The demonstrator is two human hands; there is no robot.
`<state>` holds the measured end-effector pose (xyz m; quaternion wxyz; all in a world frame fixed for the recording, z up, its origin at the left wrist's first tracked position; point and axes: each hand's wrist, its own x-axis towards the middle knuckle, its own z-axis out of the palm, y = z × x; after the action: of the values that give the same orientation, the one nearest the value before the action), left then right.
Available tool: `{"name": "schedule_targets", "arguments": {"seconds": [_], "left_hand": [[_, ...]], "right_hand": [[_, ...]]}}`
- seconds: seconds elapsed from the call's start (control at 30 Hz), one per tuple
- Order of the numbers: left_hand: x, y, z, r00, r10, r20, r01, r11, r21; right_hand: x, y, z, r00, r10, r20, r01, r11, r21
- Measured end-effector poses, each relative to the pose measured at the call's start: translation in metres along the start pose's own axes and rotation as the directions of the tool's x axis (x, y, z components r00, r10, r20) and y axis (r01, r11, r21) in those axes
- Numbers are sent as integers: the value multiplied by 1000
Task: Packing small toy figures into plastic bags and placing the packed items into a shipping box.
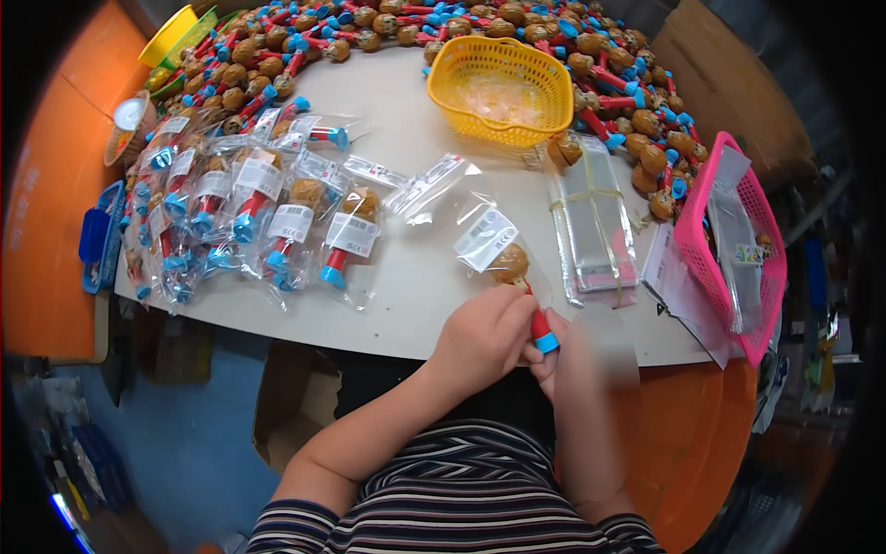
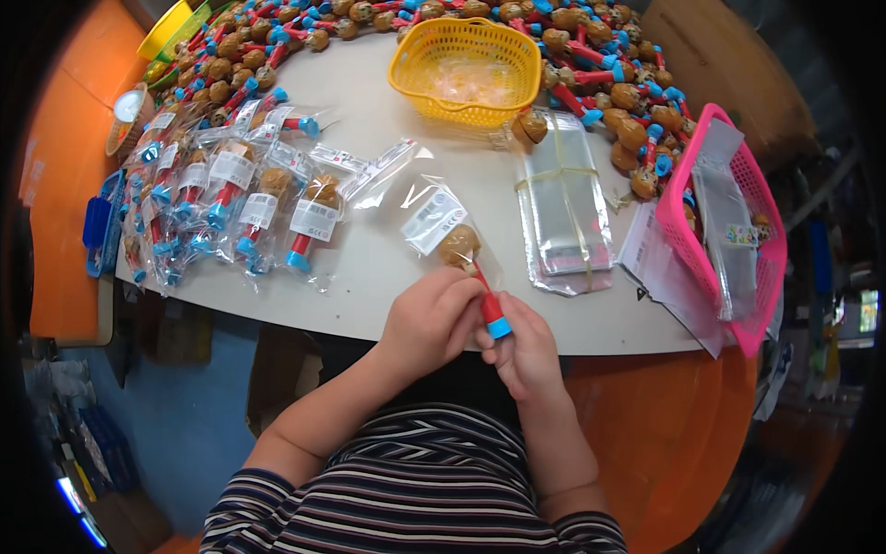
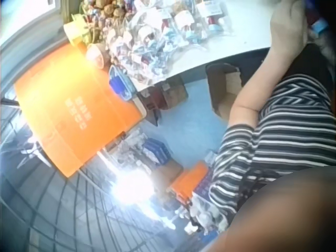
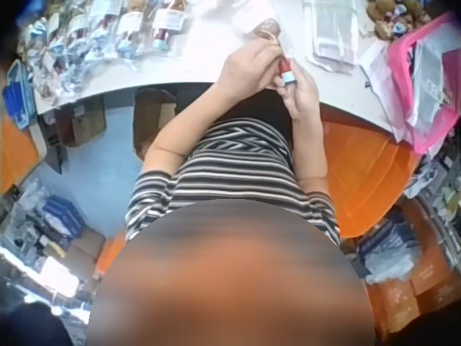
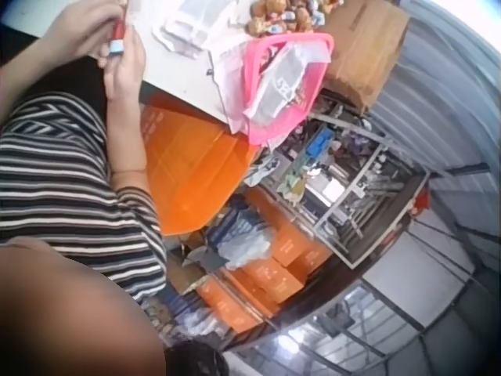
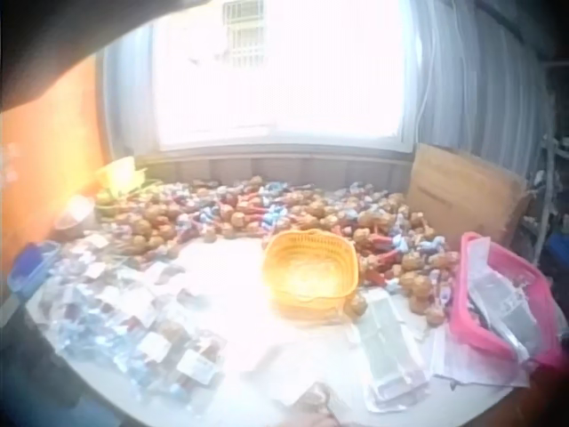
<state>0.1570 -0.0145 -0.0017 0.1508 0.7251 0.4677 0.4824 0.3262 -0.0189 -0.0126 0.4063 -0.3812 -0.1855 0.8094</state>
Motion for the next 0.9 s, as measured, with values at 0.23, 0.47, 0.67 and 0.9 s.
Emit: {"name": "schedule_targets", "arguments": {"seconds": [0.23,0.47,0.67,0.9], "left_hand": [[-3,-7,-4,987,-146,-68,147,989,19],[-10,-7,3,989,-146,-39,145,989,-11],[-17,-9,1,995,-98,5,98,995,34],[-20,-2,-15,997,-62,-56,68,989,131]], "right_hand": [[-14,0,5,983,-168,79,185,841,-508],[-10,25,4,837,-548,-6,388,600,-699],[11,29,2,637,-731,247,332,-29,-943],[14,13,21,593,-643,485,524,-149,-838]]}}
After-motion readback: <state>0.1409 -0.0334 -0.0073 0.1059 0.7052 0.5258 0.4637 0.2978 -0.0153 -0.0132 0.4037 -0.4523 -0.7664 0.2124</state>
